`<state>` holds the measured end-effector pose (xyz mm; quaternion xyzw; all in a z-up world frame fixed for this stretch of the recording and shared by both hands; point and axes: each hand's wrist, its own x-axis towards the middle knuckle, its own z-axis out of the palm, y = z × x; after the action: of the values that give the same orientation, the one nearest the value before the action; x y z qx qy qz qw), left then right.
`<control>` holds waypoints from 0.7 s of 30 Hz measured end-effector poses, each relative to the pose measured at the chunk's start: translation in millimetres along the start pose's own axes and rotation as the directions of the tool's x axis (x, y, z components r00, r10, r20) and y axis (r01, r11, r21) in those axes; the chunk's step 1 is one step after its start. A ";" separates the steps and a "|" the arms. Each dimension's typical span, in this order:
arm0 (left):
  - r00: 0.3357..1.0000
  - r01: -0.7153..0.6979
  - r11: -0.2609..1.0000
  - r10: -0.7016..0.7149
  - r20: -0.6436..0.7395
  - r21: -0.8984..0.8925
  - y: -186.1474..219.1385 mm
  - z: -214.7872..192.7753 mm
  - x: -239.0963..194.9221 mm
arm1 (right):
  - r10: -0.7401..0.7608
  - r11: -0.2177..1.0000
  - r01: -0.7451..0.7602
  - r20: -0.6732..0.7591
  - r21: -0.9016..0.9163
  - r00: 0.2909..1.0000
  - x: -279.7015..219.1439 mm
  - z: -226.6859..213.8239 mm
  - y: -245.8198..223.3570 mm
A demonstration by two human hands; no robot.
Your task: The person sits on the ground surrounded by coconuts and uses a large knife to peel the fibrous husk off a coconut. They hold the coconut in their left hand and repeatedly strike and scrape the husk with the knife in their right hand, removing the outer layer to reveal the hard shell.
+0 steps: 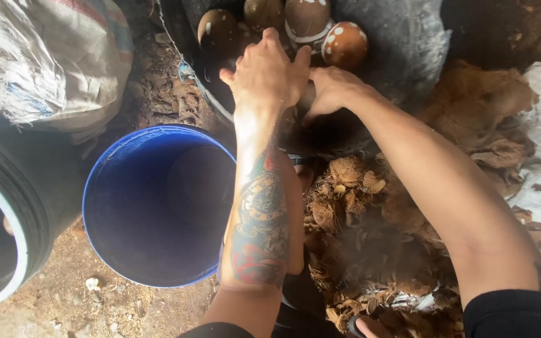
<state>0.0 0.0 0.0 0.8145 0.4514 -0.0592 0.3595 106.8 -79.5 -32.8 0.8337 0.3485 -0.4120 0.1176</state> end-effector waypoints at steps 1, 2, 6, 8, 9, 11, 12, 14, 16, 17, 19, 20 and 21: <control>1.000 0.007 1.000 -0.007 -0.004 0.002 -1.1 0.3 0.9 | -0.008 1.000 0.008 0.002 -0.002 1.000 2.1 0.8 -1.7; 1.000 -0.004 1.000 0.004 -0.010 0.000 -2.0 0.8 1.4 | -0.040 0.998 0.041 0.022 -0.039 0.999 3.9 1.7 -3.1; 1.000 -0.003 1.000 0.003 -0.004 0.018 0.3 1.8 -0.6 | -0.149 0.977 0.155 0.045 -0.147 0.988 14.1 17.0 5.0; 1.000 -0.012 1.000 0.012 0.008 0.005 2.5 3.1 0.2 | -0.154 0.975 0.162 0.066 -0.155 0.986 26.0 25.1 15.3; 1.000 -0.002 1.000 0.002 0.013 -0.008 0.6 3.1 -0.6 | -0.173 0.968 0.187 0.096 -0.170 0.980 32.4 30.8 17.6; 1.000 0.003 1.000 -0.003 0.025 0.003 -0.8 3.3 0.0 | -0.164 0.969 0.180 0.100 -0.170 0.981 33.0 32.0 19.9; 0.999 0.007 1.000 -0.008 0.037 0.012 -1.1 2.7 0.5 | -0.155 0.970 0.172 0.104 -0.171 0.982 33.4 31.8 20.7; 0.999 0.019 1.000 -0.020 0.031 0.024 -2.8 3.0 2.1 | -0.131 0.967 0.151 0.112 -0.205 0.985 39.4 33.0 24.3; 0.999 0.025 0.999 -0.026 0.025 0.038 -2.4 2.7 3.1 | -0.102 0.963 0.127 0.115 -0.237 0.988 40.4 33.3 26.0; 0.998 0.039 0.998 -0.041 0.047 0.048 -1.5 2.1 3.1 | -0.103 0.961 0.129 0.116 -0.243 0.988 39.0 32.7 25.5; 0.996 0.045 0.997 -0.049 0.071 0.061 -0.5 2.2 4.2 | -0.101 0.961 0.127 0.114 -0.246 0.988 29.4 28.7 22.1; 0.996 0.054 0.996 -0.059 0.072 0.069 -0.1 2.9 5.3 | -0.089 0.968 0.113 0.112 -0.224 0.990 21.3 25.1 19.6; 0.995 0.063 0.995 -0.069 0.072 0.080 0.1 3.3 6.5 | -0.079 0.975 0.100 0.110 -0.198 0.991 13.3 22.0 16.6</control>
<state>4.6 2.3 -5.1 0.8097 0.4618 -0.1192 0.3420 110.3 -95.8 -58.5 0.7788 0.4194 -0.4208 0.2010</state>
